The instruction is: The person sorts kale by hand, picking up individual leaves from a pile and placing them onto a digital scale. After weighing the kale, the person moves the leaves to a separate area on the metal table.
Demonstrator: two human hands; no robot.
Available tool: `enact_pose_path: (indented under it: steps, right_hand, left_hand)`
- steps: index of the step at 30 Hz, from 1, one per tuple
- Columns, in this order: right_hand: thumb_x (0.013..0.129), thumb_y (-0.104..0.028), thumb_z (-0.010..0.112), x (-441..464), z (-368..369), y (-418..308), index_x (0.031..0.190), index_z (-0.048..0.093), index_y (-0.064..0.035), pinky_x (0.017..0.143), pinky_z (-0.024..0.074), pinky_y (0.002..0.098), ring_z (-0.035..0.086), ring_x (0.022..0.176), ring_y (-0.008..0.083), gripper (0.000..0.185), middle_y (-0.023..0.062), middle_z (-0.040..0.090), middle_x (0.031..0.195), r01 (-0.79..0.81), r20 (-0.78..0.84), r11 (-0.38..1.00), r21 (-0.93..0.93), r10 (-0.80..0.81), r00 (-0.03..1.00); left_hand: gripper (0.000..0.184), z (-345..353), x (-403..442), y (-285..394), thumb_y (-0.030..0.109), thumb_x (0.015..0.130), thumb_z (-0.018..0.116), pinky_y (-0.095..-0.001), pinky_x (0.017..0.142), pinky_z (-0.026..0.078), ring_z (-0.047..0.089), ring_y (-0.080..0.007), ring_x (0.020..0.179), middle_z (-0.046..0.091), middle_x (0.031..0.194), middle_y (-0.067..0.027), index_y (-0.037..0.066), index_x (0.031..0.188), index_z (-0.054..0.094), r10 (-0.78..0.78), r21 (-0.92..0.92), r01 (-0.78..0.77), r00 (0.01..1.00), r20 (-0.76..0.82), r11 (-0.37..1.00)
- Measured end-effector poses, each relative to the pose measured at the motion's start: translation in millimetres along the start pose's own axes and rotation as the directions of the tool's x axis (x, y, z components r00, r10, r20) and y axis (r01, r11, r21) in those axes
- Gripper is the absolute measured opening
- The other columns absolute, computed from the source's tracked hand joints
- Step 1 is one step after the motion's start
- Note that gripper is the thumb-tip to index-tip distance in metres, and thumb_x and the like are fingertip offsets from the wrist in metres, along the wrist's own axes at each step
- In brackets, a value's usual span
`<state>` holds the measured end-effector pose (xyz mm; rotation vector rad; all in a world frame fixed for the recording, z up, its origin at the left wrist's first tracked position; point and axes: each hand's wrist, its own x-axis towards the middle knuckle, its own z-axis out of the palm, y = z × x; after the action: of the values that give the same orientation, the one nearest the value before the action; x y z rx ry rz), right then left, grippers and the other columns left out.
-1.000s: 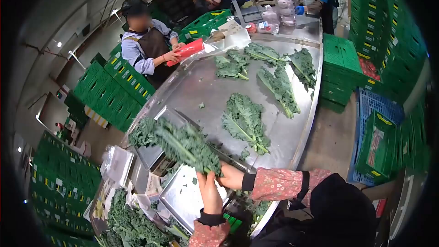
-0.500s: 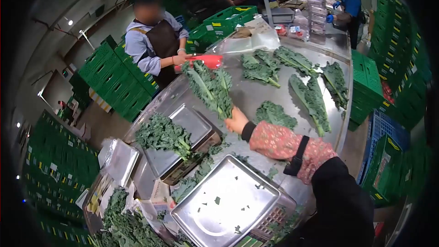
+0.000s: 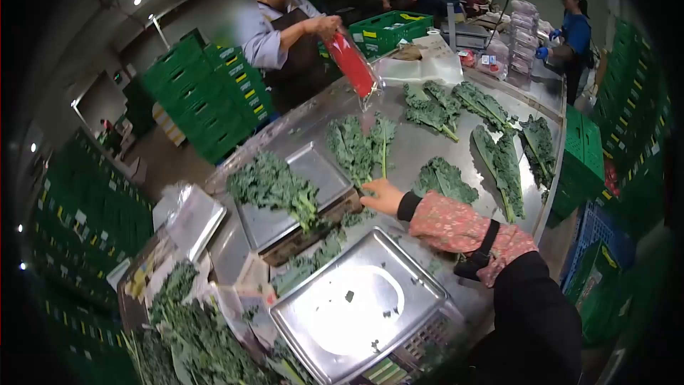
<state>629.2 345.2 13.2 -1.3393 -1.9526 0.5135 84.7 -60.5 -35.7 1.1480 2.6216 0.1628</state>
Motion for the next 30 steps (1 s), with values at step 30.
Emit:
enact_pose_path:
  steps: [30]
  right_hand:
    - [0.081,-0.023,0.051,-247,296,-418,0.089,0.039,0.0008,0.055,0.0431,0.0502,0.056,0.060,0.0401,0.027,0.0194,0.058,0.064,0.211,0.431,0.922,-0.325,-0.055,0.901]
  left_hand:
    - [0.039,-101,-42,-111,0.017,0.079,0.061,-0.0395,0.088,0.041,0.051,-0.0343,0.103,0.054,0.111,-0.0171,0.003,0.114,0.053,0.429,-0.318,-0.662,0.709,-0.559,0.679]
